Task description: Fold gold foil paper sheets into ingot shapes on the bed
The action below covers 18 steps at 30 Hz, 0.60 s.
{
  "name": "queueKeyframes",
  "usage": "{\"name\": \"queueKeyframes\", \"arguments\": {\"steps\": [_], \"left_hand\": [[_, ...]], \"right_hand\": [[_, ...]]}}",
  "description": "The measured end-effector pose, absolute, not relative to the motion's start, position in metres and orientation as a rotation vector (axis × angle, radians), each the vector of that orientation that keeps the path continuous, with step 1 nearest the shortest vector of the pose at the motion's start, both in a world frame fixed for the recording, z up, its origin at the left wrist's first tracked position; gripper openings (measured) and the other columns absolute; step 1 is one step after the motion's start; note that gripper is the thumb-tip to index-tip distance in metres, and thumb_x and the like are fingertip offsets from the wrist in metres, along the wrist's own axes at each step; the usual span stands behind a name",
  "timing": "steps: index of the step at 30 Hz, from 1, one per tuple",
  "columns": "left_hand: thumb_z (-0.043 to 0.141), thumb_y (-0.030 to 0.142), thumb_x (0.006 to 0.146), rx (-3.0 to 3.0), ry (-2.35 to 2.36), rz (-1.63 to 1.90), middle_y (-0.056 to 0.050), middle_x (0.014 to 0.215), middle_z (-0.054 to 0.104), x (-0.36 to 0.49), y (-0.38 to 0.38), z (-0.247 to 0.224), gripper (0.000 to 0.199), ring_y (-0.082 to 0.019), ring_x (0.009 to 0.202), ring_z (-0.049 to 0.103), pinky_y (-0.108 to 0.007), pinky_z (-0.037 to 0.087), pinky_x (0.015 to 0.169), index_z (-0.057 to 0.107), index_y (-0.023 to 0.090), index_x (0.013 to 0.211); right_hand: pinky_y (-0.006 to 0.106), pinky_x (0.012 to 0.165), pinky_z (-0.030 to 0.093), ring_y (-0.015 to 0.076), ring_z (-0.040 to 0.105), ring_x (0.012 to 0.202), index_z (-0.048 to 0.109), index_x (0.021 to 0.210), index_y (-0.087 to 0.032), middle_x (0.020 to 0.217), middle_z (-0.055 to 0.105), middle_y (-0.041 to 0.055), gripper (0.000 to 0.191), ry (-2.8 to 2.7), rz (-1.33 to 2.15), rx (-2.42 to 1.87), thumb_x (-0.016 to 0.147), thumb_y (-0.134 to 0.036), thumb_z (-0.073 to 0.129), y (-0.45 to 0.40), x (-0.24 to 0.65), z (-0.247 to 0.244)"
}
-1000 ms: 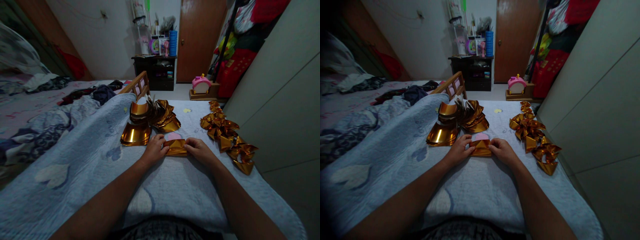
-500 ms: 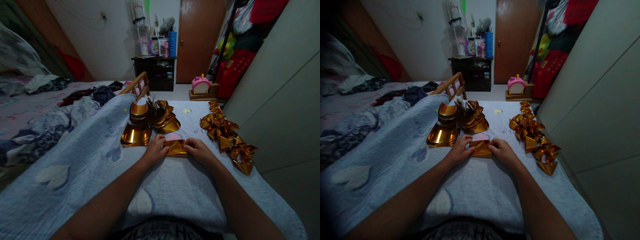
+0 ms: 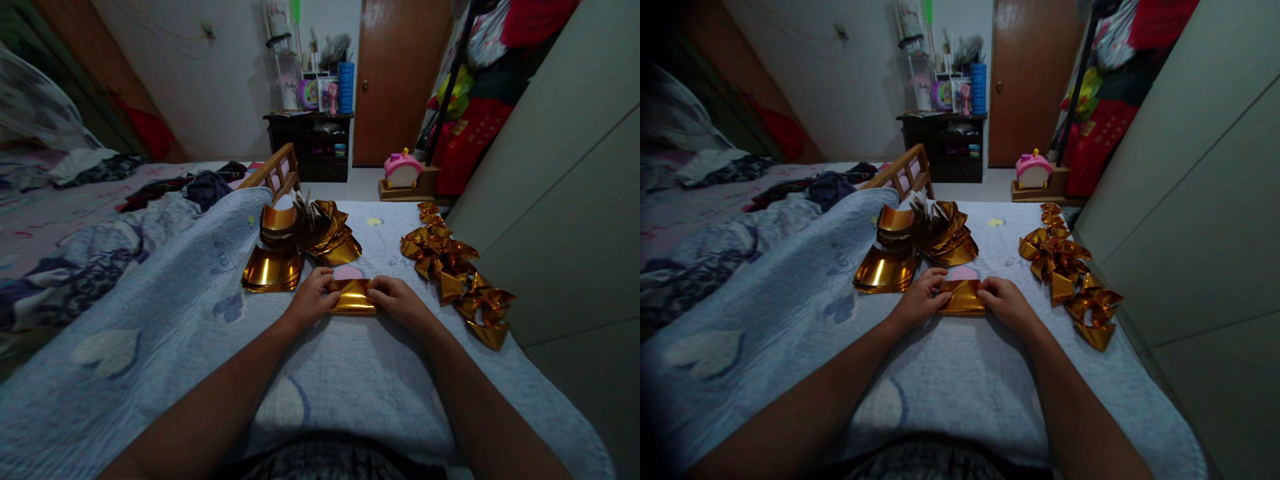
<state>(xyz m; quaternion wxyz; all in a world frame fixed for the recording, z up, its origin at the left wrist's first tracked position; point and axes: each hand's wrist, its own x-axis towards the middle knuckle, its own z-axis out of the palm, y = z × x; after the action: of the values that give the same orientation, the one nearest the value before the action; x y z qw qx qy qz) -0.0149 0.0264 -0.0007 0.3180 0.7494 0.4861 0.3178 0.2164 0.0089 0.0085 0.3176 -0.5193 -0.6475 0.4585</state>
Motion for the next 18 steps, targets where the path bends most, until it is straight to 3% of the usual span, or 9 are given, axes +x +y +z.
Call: {"name": "queueKeyframes", "arguments": {"steps": [3, 9, 13, 18], "left_hand": [[0.066, 0.02, 0.08, 1.86, 1.215, 0.848, -0.01, 0.126, 0.058, -0.0139, 0.0256, 0.0006, 0.006, -0.02, 0.101, 0.064, -0.035, 0.057, 0.086, 0.064, 0.015, 0.079], [0.067, 0.021, 0.081, 1.704, 1.122, 0.902, -0.012, 0.131, 0.054, -0.0116, 0.0242, 0.0005, 0.01, -0.022, 0.113, 0.062, -0.034, 0.057, 0.089, 0.068, 0.015, 0.09], [0.067, 0.02, 0.08, 1.817, 1.2, 0.878, -0.012, 0.128, 0.057, -0.012, 0.024, 0.0021, 0.007, -0.024, 0.118, 0.06, -0.038, 0.055, 0.095, 0.068, 0.015, 0.085], [0.065, 0.024, 0.082, 1.837, 1.229, 0.828, -0.013, 0.129, 0.057, -0.0124, 0.024, 0.0028, 0.01, -0.019, 0.096, 0.066, -0.031, 0.057, 0.077, 0.067, 0.014, 0.082]], "right_hand": [[0.025, 0.054, 0.032, 0.0128, 0.044, 0.059, 0.057, 0.073, -0.019, 0.063, 0.052, -0.002, 0.017, -1.706, 1.207, -1.368, 0.081, -0.034, 0.06, 0.0099, 0.2169, 0.0061], [0.026, 0.057, 0.035, 0.0142, 0.047, 0.064, 0.061, 0.08, -0.018, 0.069, 0.055, -0.0006, 0.02, -1.722, 1.211, -1.346, 0.082, -0.038, 0.058, 0.0119, 0.2178, 0.0017], [0.026, 0.059, 0.035, 0.0147, 0.048, 0.065, 0.061, 0.079, -0.018, 0.069, 0.055, -0.0002, 0.018, -1.738, 1.185, -1.35, 0.082, -0.035, 0.058, 0.0118, 0.2174, 0.003], [0.025, 0.056, 0.033, 0.0135, 0.045, 0.062, 0.059, 0.075, -0.019, 0.066, 0.053, -0.001, 0.016, -1.737, 1.176, -1.363, 0.082, -0.033, 0.058, 0.0112, 0.2171, 0.0045]]}}
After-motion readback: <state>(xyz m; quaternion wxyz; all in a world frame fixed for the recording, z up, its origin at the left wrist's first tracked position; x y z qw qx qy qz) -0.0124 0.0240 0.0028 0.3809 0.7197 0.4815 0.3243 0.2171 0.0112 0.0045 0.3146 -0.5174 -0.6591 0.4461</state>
